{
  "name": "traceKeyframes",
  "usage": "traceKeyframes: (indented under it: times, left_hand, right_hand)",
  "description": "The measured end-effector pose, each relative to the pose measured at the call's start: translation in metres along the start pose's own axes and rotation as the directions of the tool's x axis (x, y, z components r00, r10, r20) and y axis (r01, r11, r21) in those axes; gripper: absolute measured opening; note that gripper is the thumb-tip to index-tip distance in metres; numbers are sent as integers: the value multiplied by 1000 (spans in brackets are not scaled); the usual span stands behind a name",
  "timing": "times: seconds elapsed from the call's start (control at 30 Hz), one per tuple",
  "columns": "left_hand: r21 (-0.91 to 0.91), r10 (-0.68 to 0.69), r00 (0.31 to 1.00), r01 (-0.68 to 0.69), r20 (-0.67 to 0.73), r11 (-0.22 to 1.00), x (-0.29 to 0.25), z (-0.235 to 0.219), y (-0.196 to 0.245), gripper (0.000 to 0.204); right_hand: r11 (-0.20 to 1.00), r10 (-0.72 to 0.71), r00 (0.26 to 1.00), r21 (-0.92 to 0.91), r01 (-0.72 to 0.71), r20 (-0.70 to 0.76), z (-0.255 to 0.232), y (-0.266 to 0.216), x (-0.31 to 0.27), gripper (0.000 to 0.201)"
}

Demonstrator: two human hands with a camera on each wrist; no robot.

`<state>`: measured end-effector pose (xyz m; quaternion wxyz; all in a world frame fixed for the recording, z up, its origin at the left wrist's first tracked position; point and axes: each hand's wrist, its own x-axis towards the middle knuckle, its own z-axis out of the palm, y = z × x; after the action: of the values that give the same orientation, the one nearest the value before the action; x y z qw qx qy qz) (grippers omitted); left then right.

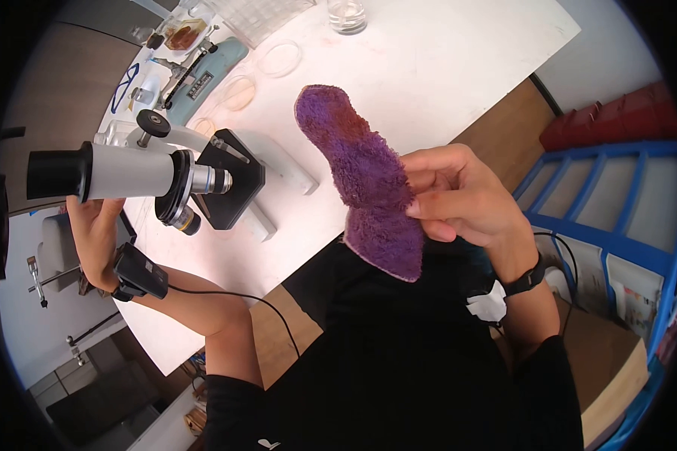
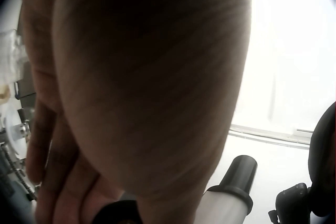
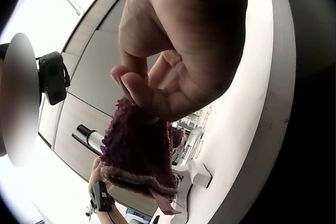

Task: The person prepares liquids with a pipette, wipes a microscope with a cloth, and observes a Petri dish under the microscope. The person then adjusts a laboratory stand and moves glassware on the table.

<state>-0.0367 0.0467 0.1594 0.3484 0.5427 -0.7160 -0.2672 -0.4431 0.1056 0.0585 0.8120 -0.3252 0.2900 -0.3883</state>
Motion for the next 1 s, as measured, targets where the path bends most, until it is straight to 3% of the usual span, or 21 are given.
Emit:
traceKeyframes:
  times: [0.17, 0.3, 0.4, 0.43, 0.5, 0.53, 0.57, 0.63, 0.67, 0.7, 0.73, 0.77, 0.8, 0.9, 0.93, 0.97, 1.0]
  left_hand:
    - [31, 16, 999, -17, 45, 999, 1, 0, 1, 36]
    - [1, 29, 998, -29, 51, 1000, 1, -2, -6, 34]
    - [9, 54, 997, -55, 52, 998, 0, -2, -7, 36]
    - [10, 63, 997, -64, 53, 998, 0, -1, -6, 38]
    - [-18, 34, 999, -34, 24, 999, -1, 0, -9, 44]
    - [-7, 34, 999, -34, 37, 999, 0, 0, -6, 45]
    - [6, 32, 998, -32, 48, 999, 1, 1, -4, 46]
    - [20, 24, 999, -25, 24, 999, 2, 1, -3, 46]
    - [80, 50, 998, -52, 29, 995, 2, 0, -4, 45]
    - [142, 72, 997, -77, 35, 987, 2, 0, -5, 43]
    - [107, 50, 999, -49, -12, 993, 0, 3, -7, 43]
    - [109, 50, 998, -47, -25, 993, -2, 2, -5, 43]
    - [126, 28, 1000, -26, -12, 992, -2, 2, -3, 43]
    - [163, 37, 999, -40, 22, 986, 0, 0, -2, 44]
    - [154, 54, 998, -56, 18, 987, 1, 1, 0, 43]
    - [146, 71, 997, -72, 11, 987, 3, 2, 4, 42]
    - [173, 170, 984, -175, 43, 969, 8, 2, 9, 39]
  right_hand:
    - [993, -76, 997, 90, 78, -22, -6, -2, -3, 45]
    - [987, -157, 986, 13, 159, -62, -24, -22, -15, 46]
    - [950, -305, 899, -171, 262, -316, -28, -58, -20, 43]
    - [944, -316, 898, -195, 266, -307, -30, -69, -16, 43]
    - [823, -487, 773, -510, 250, -407, -41, -92, -4, 42]
    - [727, -577, 717, -646, 233, -391, -54, -102, 4, 38]
    - [712, -588, 715, -662, 236, -378, -61, -113, 13, 38]
    - [409, -774, 550, -911, 53, -315, -71, -132, 34, 35]
    - [319, -816, 500, -947, -27, -289, -73, -139, 45, 33]
    - [310, -817, 506, -951, -18, -276, -78, -143, 58, 33]
    - [-1, -847, 522, -982, -188, -99, -86, -146, 71, 33]
    - [-309, -825, 561, -889, -338, 74, -85, -146, 81, 32]
    - [-290, -812, 582, -898, -330, 49, -84, -140, 95, 30]
    - [-397, -664, 734, -900, -181, 145, -116, -117, 130, 26]
    - [-405, -662, 733, -897, -177, 155, -114, -115, 135, 26]
    - [-307, -706, 704, -928, -210, 74, -111, -112, 138, 26]
    - [-205, -739, 673, -949, -239, -9, -107, -111, 140, 26]
